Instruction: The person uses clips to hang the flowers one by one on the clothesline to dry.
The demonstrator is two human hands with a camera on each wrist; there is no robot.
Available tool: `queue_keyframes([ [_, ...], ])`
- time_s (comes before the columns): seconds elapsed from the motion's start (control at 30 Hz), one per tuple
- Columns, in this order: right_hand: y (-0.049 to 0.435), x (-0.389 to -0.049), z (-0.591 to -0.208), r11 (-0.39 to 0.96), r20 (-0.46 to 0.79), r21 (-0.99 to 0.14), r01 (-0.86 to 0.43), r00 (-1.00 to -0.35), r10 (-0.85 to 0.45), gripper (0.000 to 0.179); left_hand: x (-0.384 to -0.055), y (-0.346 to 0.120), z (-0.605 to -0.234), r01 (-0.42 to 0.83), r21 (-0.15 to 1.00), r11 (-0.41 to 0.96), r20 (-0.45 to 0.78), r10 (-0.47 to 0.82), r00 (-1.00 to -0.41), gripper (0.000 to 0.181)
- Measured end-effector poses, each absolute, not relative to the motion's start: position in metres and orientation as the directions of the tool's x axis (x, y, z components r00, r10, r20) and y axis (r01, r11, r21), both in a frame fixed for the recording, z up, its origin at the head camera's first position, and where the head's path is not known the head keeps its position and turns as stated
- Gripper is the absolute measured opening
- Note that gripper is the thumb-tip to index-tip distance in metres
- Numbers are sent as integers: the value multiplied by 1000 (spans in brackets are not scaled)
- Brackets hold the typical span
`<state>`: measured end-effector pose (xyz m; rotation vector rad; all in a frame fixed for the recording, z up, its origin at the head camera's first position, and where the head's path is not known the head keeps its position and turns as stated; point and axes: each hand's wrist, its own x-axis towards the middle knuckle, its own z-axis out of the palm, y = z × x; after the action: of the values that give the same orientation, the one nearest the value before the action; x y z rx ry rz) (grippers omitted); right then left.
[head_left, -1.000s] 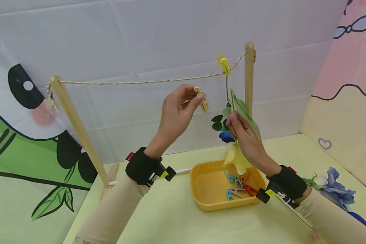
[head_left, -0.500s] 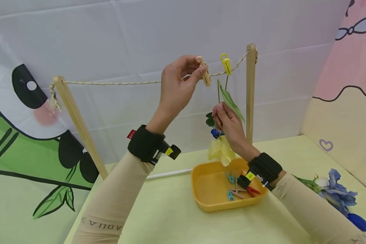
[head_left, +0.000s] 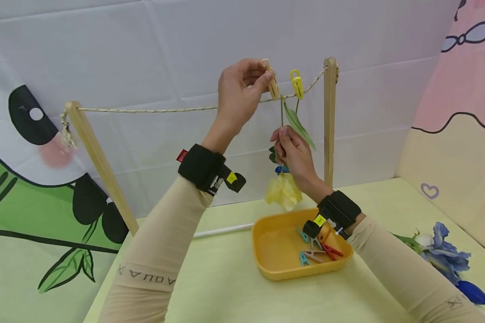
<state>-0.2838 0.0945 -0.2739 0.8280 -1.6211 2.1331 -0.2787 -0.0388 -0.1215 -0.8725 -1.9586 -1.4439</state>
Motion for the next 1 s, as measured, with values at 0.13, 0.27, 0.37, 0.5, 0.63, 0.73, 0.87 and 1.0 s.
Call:
queue_keyframes([
  [0.13,96,-285,-272,-269,630,-760,-591,-773,-82,30,-281,-37,-119,749,645,152,731,163,-662,17],
  [0.27,99,-286,-273,-258,627,-764,-592,-775,-76,32,-283,-33,-121,693,716,81,671,190,-716,17],
  [0.37,100,-286,-273,-268,631,-760,-592,-771,-86,32,-284,-31,-124,659,747,90,633,204,-746,19],
  [0.5,101,-289,-272,-280,650,-746,-604,-751,-113,31,-285,-31,-125,653,752,93,632,182,-753,18],
  [0.63,102,-292,-270,-288,653,-744,-603,-747,-123,31,-286,-31,-124,643,760,98,620,192,-761,18],
  [0.73,102,-292,-270,-289,639,-757,-587,-757,-137,31,-287,-31,-125,628,771,109,601,203,-773,18],
  [0.87,104,-293,-271,-276,631,-767,-580,-761,-153,32,-288,-31,-127,617,777,127,588,205,-782,20],
  [1.0,108,-295,-270,-229,629,-773,-592,-762,-155,34,-288,-30,-128,606,780,159,573,209,-792,22],
])
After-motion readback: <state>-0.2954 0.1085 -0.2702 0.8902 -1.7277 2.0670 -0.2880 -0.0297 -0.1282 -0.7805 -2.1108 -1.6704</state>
